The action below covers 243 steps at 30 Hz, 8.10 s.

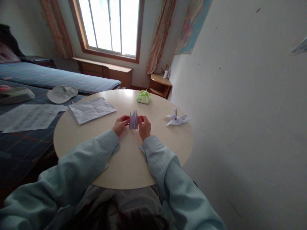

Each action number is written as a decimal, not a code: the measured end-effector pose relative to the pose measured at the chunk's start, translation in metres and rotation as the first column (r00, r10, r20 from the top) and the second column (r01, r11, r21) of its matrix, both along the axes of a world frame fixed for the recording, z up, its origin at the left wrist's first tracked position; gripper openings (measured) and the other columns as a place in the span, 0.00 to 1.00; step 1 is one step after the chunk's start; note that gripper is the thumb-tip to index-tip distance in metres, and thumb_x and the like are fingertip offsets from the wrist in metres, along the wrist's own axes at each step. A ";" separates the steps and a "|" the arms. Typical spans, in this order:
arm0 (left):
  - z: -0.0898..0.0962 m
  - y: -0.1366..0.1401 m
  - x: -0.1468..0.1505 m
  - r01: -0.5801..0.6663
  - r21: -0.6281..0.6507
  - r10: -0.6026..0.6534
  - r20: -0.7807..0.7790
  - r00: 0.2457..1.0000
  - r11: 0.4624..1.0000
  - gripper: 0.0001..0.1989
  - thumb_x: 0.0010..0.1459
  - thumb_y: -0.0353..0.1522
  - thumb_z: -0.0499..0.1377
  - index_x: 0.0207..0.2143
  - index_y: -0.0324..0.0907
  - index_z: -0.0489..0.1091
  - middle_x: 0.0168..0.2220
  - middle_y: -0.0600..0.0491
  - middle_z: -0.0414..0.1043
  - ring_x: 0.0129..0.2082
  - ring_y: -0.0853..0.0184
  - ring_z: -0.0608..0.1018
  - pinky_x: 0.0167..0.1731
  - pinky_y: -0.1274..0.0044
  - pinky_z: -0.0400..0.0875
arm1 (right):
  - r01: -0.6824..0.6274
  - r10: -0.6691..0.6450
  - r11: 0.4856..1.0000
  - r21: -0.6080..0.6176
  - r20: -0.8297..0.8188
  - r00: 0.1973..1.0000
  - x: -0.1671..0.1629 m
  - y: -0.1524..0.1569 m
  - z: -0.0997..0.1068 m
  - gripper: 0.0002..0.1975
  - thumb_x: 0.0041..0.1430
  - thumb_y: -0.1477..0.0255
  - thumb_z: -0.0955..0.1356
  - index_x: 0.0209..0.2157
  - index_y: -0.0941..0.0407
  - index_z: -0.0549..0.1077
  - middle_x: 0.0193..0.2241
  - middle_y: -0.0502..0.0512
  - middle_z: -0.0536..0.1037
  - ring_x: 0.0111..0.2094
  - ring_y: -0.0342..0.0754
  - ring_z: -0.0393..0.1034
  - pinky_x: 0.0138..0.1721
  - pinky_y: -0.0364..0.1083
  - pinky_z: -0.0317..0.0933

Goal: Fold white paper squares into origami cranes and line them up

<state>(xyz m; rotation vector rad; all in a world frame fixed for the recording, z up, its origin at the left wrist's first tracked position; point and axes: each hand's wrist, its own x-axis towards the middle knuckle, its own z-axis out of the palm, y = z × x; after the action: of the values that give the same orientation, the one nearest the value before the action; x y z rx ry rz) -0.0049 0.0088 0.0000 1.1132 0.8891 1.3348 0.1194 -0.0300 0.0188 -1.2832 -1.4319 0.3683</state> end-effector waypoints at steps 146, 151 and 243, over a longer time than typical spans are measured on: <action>0.001 -0.002 0.004 -0.041 0.348 0.148 -0.288 0.946 0.937 0.08 0.49 0.32 0.54 0.31 0.40 0.70 0.30 0.53 0.73 0.31 0.69 0.73 0.35 0.78 0.67 | 0.066 -0.046 0.993 0.097 -0.190 0.981 0.002 0.001 0.002 0.17 0.45 0.62 0.65 0.35 0.58 0.65 0.36 0.56 0.70 0.31 0.42 0.65 0.30 0.41 0.61; -0.001 0.000 0.004 -0.039 0.349 0.137 -0.262 0.955 0.936 0.08 0.47 0.33 0.54 0.30 0.40 0.70 0.31 0.53 0.72 0.32 0.69 0.72 0.35 0.77 0.67 | 0.010 0.007 0.994 0.105 -0.163 0.987 0.000 0.000 0.003 0.14 0.45 0.62 0.65 0.31 0.58 0.66 0.29 0.53 0.71 0.30 0.42 0.65 0.31 0.42 0.60; 0.013 -0.006 0.001 -0.098 0.265 0.139 -0.141 0.980 0.959 0.11 0.39 0.33 0.62 0.29 0.39 0.71 0.26 0.54 0.71 0.25 0.72 0.71 0.29 0.79 0.64 | 0.044 -0.041 0.998 0.054 -0.049 0.998 0.005 0.012 -0.012 0.03 0.49 0.76 0.60 0.25 0.57 0.64 0.28 0.50 0.67 0.25 0.40 0.64 0.29 0.42 0.59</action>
<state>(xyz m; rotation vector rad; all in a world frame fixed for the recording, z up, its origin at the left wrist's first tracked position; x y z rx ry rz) -0.0040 0.0029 0.0133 1.4014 0.9283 1.5078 0.1240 -0.0181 0.0071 -1.2503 -1.3632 0.3264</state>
